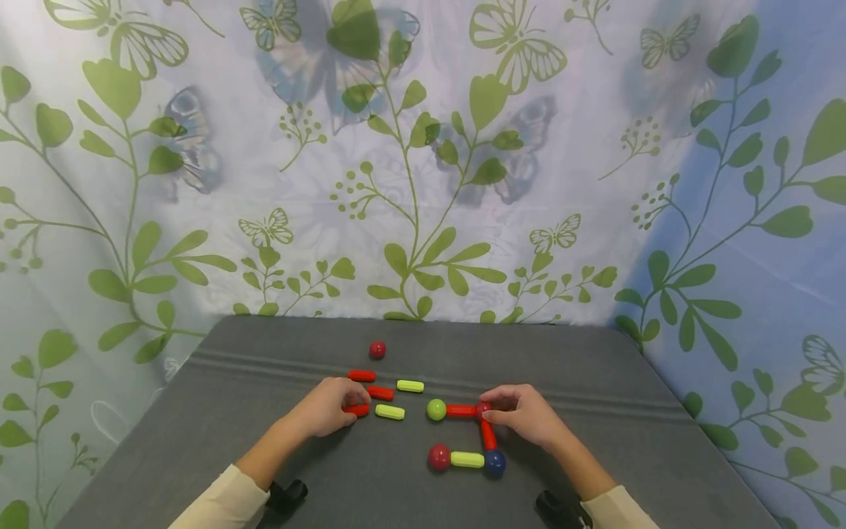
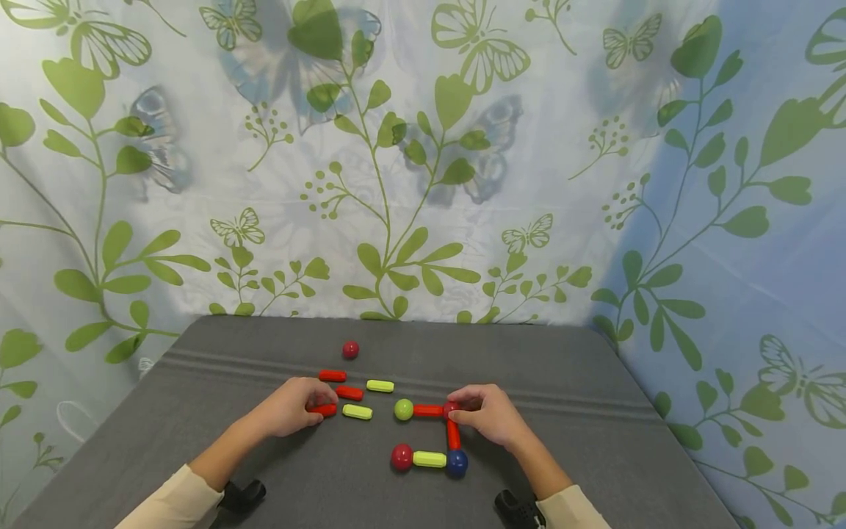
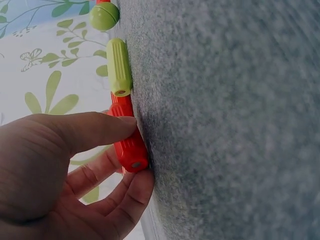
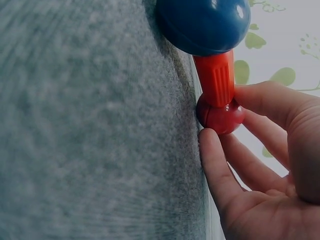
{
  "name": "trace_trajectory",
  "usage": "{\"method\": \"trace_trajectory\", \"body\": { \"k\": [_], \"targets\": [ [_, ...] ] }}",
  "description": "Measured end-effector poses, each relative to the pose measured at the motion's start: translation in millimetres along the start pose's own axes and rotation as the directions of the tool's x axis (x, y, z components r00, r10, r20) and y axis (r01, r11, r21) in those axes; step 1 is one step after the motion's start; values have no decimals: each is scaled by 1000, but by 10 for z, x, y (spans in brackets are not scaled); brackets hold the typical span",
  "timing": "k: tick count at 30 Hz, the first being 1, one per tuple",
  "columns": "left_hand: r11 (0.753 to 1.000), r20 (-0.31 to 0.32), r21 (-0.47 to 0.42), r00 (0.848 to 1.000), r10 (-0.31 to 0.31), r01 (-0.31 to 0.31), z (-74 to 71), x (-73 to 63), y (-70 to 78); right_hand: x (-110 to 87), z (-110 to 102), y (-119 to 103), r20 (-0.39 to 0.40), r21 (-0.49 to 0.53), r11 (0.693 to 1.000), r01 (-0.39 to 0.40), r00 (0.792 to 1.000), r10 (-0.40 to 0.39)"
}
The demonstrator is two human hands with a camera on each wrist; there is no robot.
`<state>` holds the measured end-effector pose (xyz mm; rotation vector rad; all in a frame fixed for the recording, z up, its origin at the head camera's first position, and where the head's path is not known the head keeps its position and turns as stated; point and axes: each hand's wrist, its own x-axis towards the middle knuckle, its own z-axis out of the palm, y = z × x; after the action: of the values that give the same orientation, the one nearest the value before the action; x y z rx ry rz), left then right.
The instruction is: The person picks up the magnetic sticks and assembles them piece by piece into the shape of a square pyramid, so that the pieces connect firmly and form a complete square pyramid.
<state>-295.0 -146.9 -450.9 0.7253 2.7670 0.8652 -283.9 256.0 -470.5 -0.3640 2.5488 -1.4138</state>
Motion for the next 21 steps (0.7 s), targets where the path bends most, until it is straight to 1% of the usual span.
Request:
{"method": "trace_trajectory", "body": {
  "k": [5, 13, 17, 21],
  "targets": [
    [1000, -14, -18, 1000, 2, -2, 44, -12, -42, -19, -7, -1, 2, -17, 1000, -5, 1000, 5],
    [998, -30, -55, 1000, 8, -10, 79, -47, -17, -61, -11, -13, 17, -13, 999, 31, 999, -31],
    [992, -24, -125, 999, 30, -33, 92, -74, 9, -65, -16, 13, 20, -23, 999, 29, 999, -29],
    [974, -11, -224, 999, 42, -44, 122, -89, 41, -65, -19, 53, 17, -27, 999, 18, 1000, -17]
  ]
}}
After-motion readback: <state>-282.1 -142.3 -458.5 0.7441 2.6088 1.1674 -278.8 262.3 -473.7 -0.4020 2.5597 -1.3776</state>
